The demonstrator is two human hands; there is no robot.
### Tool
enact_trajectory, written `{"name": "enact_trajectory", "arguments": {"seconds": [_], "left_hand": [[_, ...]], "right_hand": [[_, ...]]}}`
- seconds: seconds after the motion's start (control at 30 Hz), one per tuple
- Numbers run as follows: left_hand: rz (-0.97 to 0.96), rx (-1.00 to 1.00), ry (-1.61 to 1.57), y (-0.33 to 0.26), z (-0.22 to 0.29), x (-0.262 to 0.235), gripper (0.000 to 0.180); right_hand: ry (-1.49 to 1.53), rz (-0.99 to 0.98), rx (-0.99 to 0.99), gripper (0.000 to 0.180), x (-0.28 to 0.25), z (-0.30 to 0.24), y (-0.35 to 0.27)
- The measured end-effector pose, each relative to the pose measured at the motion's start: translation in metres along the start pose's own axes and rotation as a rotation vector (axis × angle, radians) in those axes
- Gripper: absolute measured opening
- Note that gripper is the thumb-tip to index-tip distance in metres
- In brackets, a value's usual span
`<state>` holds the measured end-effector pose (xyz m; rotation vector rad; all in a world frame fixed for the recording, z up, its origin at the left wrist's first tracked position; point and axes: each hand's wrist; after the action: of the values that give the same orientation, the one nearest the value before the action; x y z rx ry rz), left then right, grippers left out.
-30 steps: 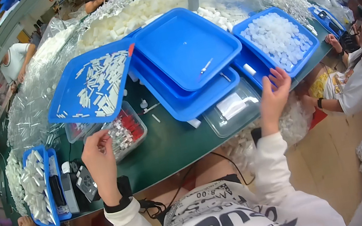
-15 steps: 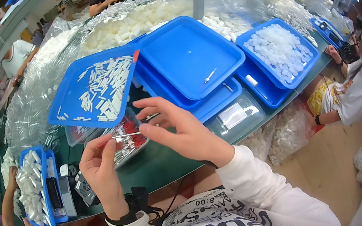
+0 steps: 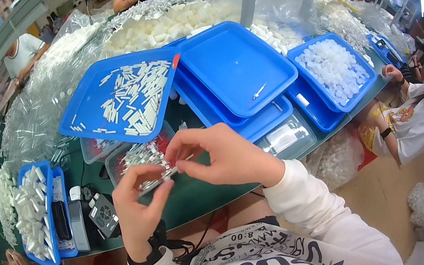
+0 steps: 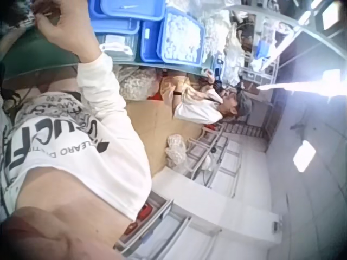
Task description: The person assembles small white cylindrical components by inserting them into red-tipped sticks. They pick up the white pieces from a blue tray, align them with the sticks, and push them together. The person also handles a clear plastic container filled with the red-tipped sticks, opening it to access more parts.
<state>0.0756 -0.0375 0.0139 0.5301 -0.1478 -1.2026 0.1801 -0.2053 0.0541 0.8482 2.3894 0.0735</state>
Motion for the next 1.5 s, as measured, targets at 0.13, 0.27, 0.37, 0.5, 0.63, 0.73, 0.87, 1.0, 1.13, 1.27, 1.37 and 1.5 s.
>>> {"name": "enact_trajectory", "arguments": {"seconds": [0.13,0.27,0.37,0.5,0.63,0.73,0.87,1.0,1.13,1.27,1.37,1.5], "left_hand": [[-0.027,-0.053,0.102,-0.004,0.012,0.005,0.016],[0.051,-0.107,0.148,-0.009,0.002,-0.002,0.008],[0.058,-0.139,0.060,-0.009,0.004,0.003,0.006],[0.047,-0.024,0.130,-0.010,0.002,0.002,0.007],[0.095,-0.033,0.105,-0.013,-0.004,-0.002,0.010],[0.138,-0.188,0.001,-0.016,-0.002,-0.002,0.012],[0.122,-0.061,0.034,-0.015,-0.003,0.002,0.013],[0.129,-0.090,-0.006,-0.014,0.003,0.004,0.012],[0.213,-0.067,-0.077,-0.012,0.010,0.011,0.010],[0.243,-0.049,-0.086,-0.015,0.018,0.015,0.012],[0.220,-0.054,-0.149,-0.010,0.019,0.030,0.013],[0.173,-0.047,-0.143,-0.004,0.026,0.049,0.013]], "right_hand": [[-0.045,-0.118,-0.004,0.016,0.001,0.001,0.012],[0.034,-0.161,0.080,0.018,-0.012,0.024,0.065],[-0.478,0.088,-0.050,0.022,-0.014,0.056,0.112],[-0.761,-0.138,-0.030,0.009,0.006,0.081,0.137],[-1.026,-0.190,-0.013,0.008,0.011,0.079,0.145],[-1.083,-0.193,-0.034,0.007,0.016,0.070,0.145],[-1.188,-0.172,-0.093,0.012,0.020,0.087,0.152],[-0.877,0.117,-0.161,0.016,0.009,0.084,0.138],[-0.535,0.204,-0.088,0.014,-0.004,0.057,0.110],[-0.009,0.188,-0.014,0.020,-0.009,0.012,0.045],[0.184,0.208,0.043,0.019,-0.018,-0.003,-0.012],[0.213,0.277,-0.008,0.019,-0.021,0.007,-0.045]]}}
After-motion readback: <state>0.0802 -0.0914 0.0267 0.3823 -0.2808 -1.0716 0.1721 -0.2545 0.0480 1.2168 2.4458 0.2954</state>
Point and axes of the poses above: each hand's wrist, its own y-axis towards the middle knuckle, its own x-axis out of the palm, z = x × y, and after that the axes turned 10 degrees about -y, right-handed
